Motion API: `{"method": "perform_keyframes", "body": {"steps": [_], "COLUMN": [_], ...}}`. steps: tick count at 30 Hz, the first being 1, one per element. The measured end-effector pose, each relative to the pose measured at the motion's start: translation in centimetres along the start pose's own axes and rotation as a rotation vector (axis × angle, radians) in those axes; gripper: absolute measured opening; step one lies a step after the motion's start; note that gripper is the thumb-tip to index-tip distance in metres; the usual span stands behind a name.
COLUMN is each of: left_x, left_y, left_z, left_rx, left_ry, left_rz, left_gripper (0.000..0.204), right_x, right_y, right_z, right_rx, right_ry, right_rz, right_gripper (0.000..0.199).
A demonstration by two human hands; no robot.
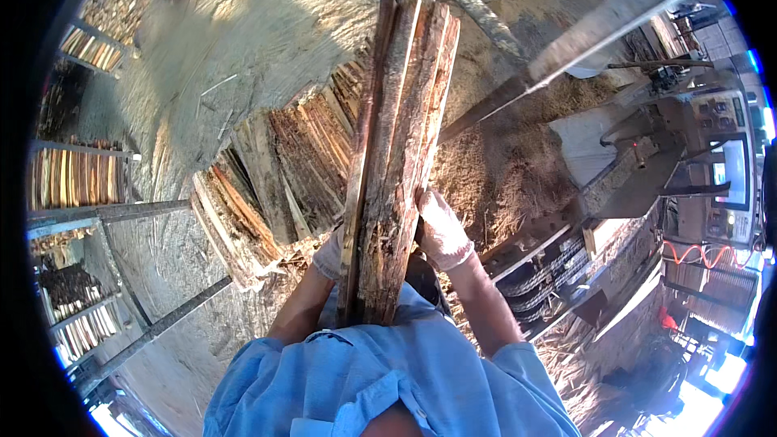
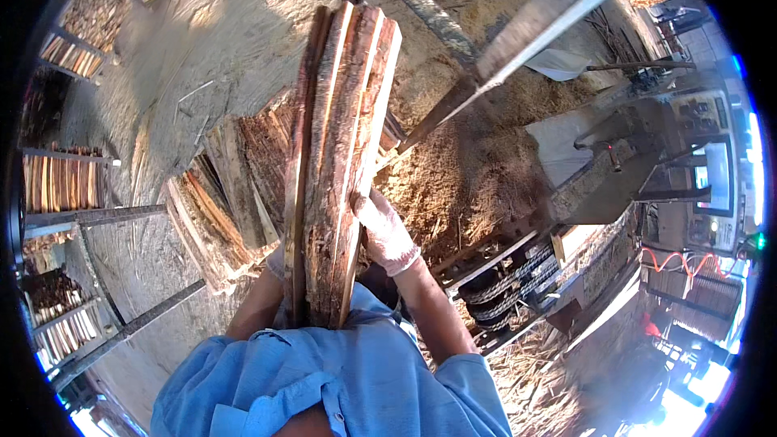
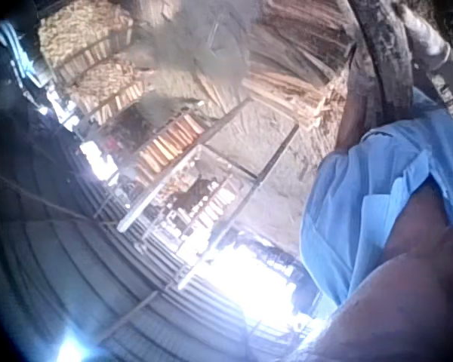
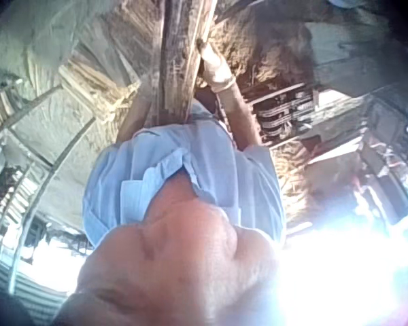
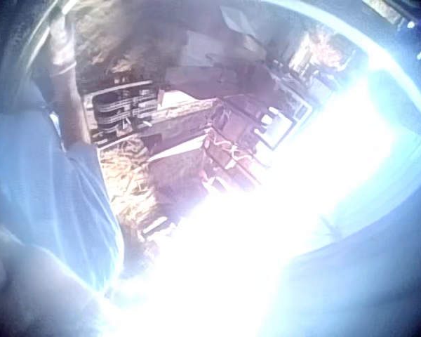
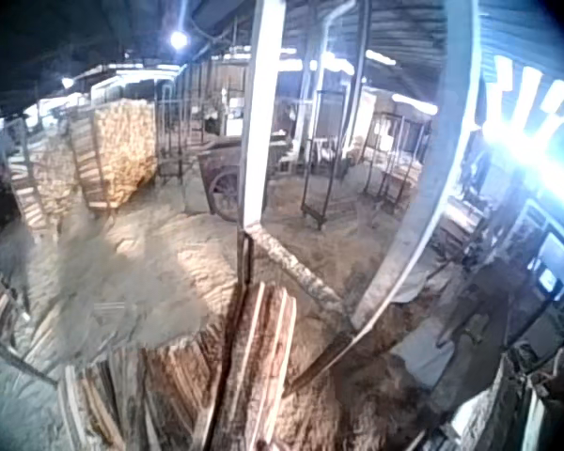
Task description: The person repeatedly picks up planks of lumber from a pile on the floor and places them onto a conveyor belt system. The worker wears gloves and handles the wood one piece at a time, lifting each plank and positioning it onto the moving chain mechanism.
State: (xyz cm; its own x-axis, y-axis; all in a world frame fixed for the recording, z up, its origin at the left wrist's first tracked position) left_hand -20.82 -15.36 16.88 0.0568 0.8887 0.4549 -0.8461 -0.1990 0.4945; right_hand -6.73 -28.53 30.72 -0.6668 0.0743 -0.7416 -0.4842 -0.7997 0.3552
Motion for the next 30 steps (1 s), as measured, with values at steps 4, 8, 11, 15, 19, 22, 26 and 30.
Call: {"method": "perform_keyframes", "body": {"steps": [4,8,11,15,19,22,26,30], "left_x": [-1.0,-0.2,0.4,1.6,3.7,6.0,7.4,8.1], "left_y": [2.5,4.6,5.1,5.1,5.6,6.0,5.8,5.6], "left_z": [0.9,0.6,1.1,1.6,1.3,0.4,0.6,0.5], "left_rx": [-0.014,-0.012,-0.029,-0.05,-0.059,-0.051,-0.061,-0.066], "left_ry": [-0.047,-0.095,-0.136,-0.2,-0.265,-0.302,-0.343,-0.362], "left_rz": [-0.006,0.007,0.007,0.011,0.046,0.095,0.132,0.146], "left_gripper": [0.069,0.071,0.071,0.073,0.074,0.075,0.076,0.077], "right_x": [0.9,-0.8,-2.9,-4.3,-6.7,-7.8,-8.4,-9.0], "right_y": [2.1,4.1,5.1,5.7,6.9,7.3,8.1,9.9], "right_z": [-1.4,-0.3,0.9,1.8,2.4,1.9,2.1,2.1], "right_rx": [0.028,-0.02,-0.065,-0.057,-0.069,-0.039,-0.039,0.061], "right_ry": [-0.109,-0.123,-0.123,-0.106,-0.001,0.191,0.132,0.146], "right_rz": [-0.062,-0.1,-0.16,-0.223,-0.321,-0.294,-0.358,-0.478], "right_gripper": [0.076,0.08,0.083,0.079,0.072,0.077,0.081,0.088]}}
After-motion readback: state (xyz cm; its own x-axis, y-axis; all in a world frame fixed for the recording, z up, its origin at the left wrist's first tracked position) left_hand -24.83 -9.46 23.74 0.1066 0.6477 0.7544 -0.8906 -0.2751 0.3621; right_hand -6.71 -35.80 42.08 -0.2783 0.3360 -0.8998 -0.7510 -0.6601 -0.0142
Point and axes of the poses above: each hand's wrist, its own y-axis away from the middle knuckle, its own z-axis out of the palm, x = y × z, the point moved 1 cm from there along -y, towards the middle knuckle, and after that the axes turned 4 degrees about x, right-handed, at the moved point
